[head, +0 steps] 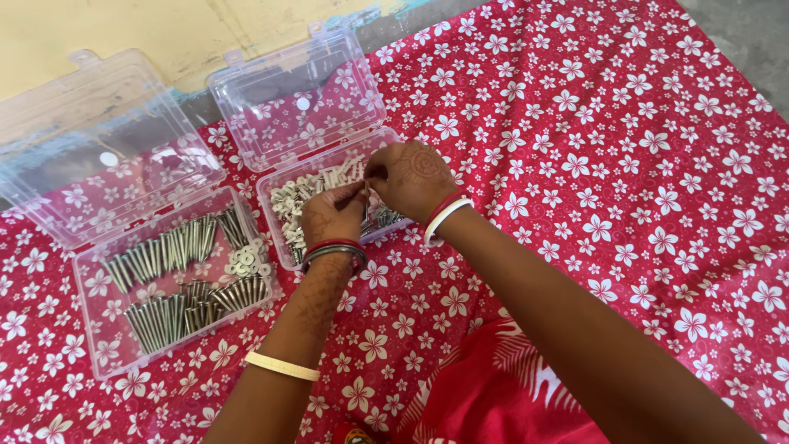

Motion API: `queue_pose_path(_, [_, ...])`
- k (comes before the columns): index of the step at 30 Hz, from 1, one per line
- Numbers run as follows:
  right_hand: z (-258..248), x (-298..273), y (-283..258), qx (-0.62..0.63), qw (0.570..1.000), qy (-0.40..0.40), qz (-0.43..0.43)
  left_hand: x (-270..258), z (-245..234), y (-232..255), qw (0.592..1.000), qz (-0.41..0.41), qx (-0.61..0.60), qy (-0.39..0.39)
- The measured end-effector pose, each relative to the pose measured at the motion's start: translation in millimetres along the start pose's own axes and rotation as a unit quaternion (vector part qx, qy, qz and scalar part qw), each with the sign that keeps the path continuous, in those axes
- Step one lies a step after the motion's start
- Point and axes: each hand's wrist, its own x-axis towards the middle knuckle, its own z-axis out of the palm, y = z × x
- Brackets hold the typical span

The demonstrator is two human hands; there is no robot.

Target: The person assembles hardware by threading washers onto screws by hand and arranging them into a plastic organizer box.

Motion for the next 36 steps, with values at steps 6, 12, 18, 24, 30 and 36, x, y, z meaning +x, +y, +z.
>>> queue_pose_path(6, [-4, 12, -25, 0.066, 0.995, 0.063, -0.044, 16, -32, 9, 0.982, 0.009, -0.189, -0.026])
queue_pose_path(12, [-5, 26, -63, 0.11, 0.992, 0.048, -0.026, 9, -88, 22, 0.966, 0.029, -0.252, -0.043])
queue_pose_path(18, [10, 33, -109, 0.197, 0.979, 0.023, -0.048, -1, -145, 16, 0.963, 0.012, -0.268, -0.028])
queue_pose_path(24, [32, 36, -156, 0.175, 0.982, 0.01, -0.077, -8, -194, -7, 0.969, 0.04, -0.243, -0.017])
queue_pose_path(30, [69, 37, -191, 0.199, 0.975, -0.014, -0.1, -18, -240, -39, 0.987, -0.001, -0.157, 0.026])
queue_pose_path(36, [109, 37, -221, 0.19, 0.974, -0.053, -0.111, -25, -272, -76, 0.981, -0.014, -0.189, 0.031])
